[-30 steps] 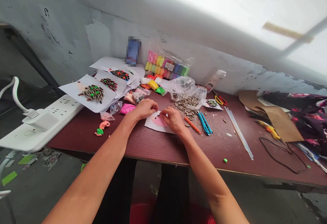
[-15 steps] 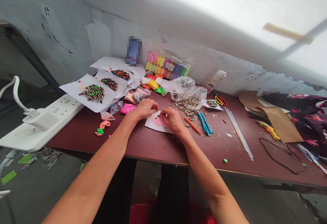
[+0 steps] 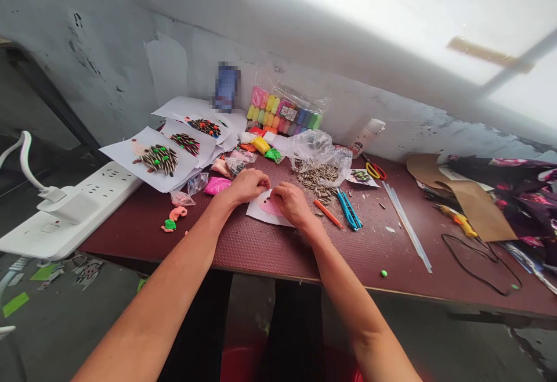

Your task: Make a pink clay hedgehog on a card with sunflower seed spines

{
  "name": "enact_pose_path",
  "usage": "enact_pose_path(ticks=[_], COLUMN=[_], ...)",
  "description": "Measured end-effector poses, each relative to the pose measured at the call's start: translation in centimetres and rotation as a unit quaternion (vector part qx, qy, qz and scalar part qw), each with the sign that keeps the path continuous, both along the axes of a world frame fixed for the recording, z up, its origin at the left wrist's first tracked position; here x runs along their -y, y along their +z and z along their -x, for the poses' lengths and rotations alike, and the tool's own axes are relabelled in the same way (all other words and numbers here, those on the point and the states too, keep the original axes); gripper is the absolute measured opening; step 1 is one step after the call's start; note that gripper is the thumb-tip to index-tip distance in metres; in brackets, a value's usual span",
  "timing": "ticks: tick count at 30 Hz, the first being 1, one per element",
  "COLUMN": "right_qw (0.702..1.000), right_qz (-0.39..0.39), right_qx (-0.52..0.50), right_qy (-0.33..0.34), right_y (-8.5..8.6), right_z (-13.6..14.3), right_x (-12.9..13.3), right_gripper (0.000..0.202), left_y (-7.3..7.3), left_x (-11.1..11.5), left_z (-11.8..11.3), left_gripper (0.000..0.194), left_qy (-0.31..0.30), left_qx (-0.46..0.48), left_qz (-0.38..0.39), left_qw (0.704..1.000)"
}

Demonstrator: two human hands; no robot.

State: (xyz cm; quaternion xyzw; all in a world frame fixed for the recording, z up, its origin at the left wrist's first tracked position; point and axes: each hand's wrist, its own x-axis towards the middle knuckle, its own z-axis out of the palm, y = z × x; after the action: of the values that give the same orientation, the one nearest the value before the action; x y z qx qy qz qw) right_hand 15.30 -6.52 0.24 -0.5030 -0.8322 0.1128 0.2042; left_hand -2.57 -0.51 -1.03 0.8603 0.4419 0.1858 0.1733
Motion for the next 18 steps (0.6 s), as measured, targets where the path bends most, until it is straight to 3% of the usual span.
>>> enact_pose_path(ticks=[11, 18], right_qw=[1.0, 0.991], right_qz=[0.012, -0.042], right_qx=[-0.018, -0.048], right_qy=[-0.021, -0.119], right_y=[0.1, 0.4], right_z=[-0.5, -2.2], right_x=[0.0, -0.5], right_gripper=[0.012, 0.02], left_y=[-0.1, -0.1], left_x=[-0.1, -0.1], left_z=[0.1, 0.1], left_gripper=[0.024, 0.023], left_qy=[-0.008, -0.006], left_qx=[0.019, 0.016], left_qz=[0.005, 0.016], left_qw=[1.0, 1.0])
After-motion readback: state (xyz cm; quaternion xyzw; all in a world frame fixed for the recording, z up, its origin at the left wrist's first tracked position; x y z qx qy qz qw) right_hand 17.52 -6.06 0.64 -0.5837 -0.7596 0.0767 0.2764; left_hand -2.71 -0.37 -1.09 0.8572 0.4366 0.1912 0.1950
